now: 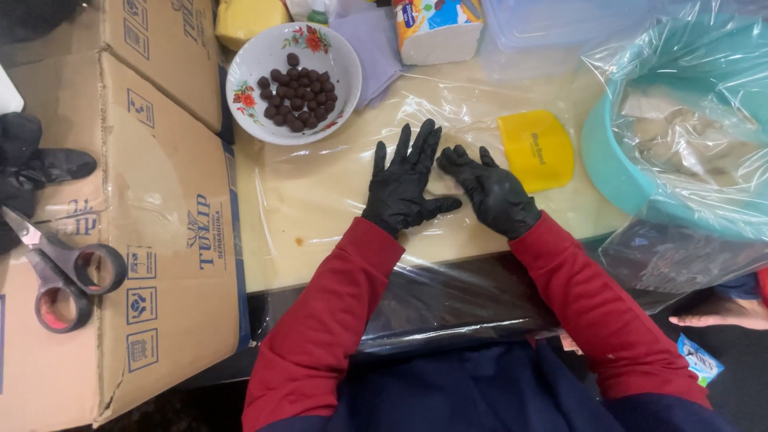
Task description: Rolling small pieces of dough into balls and placing them into a plastic container.
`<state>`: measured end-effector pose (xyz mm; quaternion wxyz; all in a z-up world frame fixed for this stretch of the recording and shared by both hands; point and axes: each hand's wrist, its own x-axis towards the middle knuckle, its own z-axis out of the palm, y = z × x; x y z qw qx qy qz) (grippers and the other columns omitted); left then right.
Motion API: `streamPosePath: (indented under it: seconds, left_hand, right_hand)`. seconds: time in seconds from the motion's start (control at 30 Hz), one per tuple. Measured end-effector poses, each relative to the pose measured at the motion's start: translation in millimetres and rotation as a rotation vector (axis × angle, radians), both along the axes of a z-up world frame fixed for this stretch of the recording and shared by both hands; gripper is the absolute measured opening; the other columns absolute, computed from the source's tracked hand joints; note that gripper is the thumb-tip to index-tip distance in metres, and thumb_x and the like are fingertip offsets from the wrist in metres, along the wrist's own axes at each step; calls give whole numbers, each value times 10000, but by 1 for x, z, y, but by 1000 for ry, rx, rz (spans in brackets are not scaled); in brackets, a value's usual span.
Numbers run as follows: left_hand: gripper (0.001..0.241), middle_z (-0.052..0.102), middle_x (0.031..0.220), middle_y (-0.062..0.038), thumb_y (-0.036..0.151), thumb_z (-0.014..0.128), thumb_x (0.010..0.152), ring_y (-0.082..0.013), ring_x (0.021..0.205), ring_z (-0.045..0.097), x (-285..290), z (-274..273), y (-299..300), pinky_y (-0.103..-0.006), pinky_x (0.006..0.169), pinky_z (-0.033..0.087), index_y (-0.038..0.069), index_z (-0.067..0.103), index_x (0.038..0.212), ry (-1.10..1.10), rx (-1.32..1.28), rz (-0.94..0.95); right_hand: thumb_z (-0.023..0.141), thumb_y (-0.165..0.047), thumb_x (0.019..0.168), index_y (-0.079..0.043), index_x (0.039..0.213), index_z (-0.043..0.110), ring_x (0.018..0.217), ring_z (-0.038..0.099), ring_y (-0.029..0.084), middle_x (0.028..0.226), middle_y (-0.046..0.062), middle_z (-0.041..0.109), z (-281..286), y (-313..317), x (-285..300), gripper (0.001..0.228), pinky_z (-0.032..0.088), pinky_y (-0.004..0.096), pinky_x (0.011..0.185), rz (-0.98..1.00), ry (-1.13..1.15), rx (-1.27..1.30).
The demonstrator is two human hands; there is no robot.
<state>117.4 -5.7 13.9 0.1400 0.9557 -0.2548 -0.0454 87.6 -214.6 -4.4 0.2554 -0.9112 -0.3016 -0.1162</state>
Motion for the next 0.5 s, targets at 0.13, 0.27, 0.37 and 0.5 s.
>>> streamPosePath:
  seconds: [0.13,0.27,0.37,0.5]
  left_hand:
    - [1222,-30,1730,-25,869,555,784,-279,1589,-16,-1,2,1,-603,1238,7,218,-3,1655,17,-40,-6]
    - [1231,-20,1732,-52,843,585,790,-272,1591,-16,0,-6,1,-587,1241,-17,187,6,1656,42,-82,22]
    - [1221,-24,1733,-59,862,553,807,-266,1591,-21,-1,-6,1,-581,1238,-34,191,-9,1658,4,-31,27]
    - [1255,14,1733,-43,921,503,758,-252,1591,12,-1,-12,-1,-563,1245,2,197,13,1658,-54,20,37]
  right_hand:
    - [520,-266,1090,-81,1541,493,1470,406,314,1581,162,466,13,7,9,488,231,472,1252,-68,-8,63]
    - [591,-417,1045,-79,1580,447,1496,369,341,1625,185,408,-1,10,12,649,231,500,1249,-84,-93,-150]
    - [579,-469,1042,-89,1591,436,1501,370,325,1624,176,417,-4,11,20,683,221,509,1251,-118,-138,-222]
    - [562,-384,1071,-100,1557,491,1485,407,292,1598,148,470,1,6,25,567,246,504,1241,-105,-152,-202]
